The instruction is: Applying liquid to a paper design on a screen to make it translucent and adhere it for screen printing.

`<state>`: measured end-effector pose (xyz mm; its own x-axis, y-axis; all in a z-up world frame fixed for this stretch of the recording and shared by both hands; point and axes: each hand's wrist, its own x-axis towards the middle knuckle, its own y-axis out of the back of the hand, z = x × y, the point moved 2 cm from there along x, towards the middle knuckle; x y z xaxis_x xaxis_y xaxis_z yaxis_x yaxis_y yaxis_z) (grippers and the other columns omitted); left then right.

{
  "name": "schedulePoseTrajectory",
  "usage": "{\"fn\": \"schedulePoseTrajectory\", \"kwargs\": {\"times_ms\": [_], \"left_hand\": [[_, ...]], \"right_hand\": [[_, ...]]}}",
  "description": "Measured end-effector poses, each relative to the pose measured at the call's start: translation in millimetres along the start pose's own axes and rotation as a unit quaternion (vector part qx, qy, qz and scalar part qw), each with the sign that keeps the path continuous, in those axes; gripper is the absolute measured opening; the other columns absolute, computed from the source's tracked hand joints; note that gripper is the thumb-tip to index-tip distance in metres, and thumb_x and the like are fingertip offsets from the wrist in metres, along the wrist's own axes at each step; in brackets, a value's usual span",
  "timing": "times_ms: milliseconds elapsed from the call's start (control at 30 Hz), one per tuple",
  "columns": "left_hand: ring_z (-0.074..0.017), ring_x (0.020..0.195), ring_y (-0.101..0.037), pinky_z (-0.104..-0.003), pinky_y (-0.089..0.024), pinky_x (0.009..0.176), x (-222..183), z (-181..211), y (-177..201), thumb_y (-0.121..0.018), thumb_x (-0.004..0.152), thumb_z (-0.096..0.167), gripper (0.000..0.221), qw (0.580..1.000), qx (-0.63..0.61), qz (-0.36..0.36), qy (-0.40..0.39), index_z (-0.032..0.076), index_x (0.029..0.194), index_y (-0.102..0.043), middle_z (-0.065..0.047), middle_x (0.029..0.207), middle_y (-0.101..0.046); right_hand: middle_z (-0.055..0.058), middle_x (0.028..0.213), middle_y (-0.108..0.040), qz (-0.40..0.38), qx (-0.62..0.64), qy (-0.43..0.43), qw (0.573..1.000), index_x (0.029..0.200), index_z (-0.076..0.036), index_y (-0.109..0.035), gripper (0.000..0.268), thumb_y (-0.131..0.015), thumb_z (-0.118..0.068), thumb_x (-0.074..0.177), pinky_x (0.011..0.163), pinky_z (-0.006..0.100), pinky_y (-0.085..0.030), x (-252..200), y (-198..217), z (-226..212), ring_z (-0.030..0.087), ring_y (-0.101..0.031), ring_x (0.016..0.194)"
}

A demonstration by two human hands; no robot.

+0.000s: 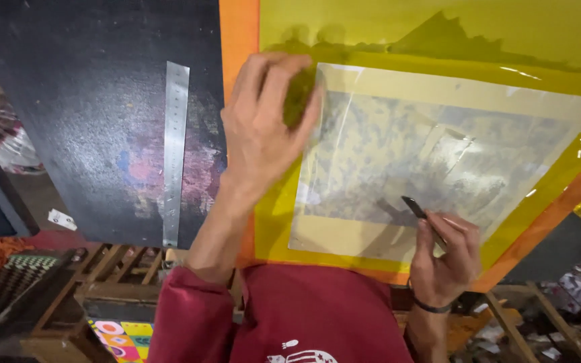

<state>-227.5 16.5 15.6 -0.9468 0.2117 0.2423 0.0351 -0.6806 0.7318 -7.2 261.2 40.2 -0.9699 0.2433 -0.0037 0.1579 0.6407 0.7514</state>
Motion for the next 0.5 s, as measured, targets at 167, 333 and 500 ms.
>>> {"fn": "schedulePoseTrajectory", "kwargs": {"times_ms": [167,333,500], "left_hand": [[-0.0249,0.121,-0.058,-0.042,-0.048,0.099,-46,5,-20,-0.070,0.100,0.054,0.057,0.997,0.049,-0.032,0.041,0.012,0.136,-0.057,-0.011,0.139,-0.057],[-0.0254,0.129,-0.059,-0.043,-0.045,0.103,-50,14,-19,-0.074,0.101,0.054,0.061,0.993,0.073,-0.035,0.081,0.010,0.140,-0.057,-0.011,0.146,-0.056],[-0.0250,0.122,-0.061,-0.042,-0.047,0.098,-35,22,-16,-0.067,0.103,0.048,0.052,0.991,0.087,-0.016,0.101,0.010,0.138,-0.060,-0.011,0.137,-0.060]], "right_hand": [[0.028,0.114,-0.064,0.021,-0.067,-0.064,0.995,0.118,0.009,-0.070,0.012,-0.074,0.005,0.107,0.081,0.050,-0.060,-30,10,15,0.041,-0.067,0.104],[0.024,0.119,-0.063,0.047,-0.097,-0.133,0.985,0.121,0.007,-0.070,0.017,-0.070,-0.008,0.114,0.055,0.039,-0.027,-51,12,18,0.015,-0.027,0.051],[0.031,0.114,-0.060,0.057,-0.114,-0.103,0.986,0.124,0.016,-0.066,0.014,-0.069,0.006,0.115,0.087,0.056,-0.060,-64,15,24,0.043,-0.063,0.101]]}}
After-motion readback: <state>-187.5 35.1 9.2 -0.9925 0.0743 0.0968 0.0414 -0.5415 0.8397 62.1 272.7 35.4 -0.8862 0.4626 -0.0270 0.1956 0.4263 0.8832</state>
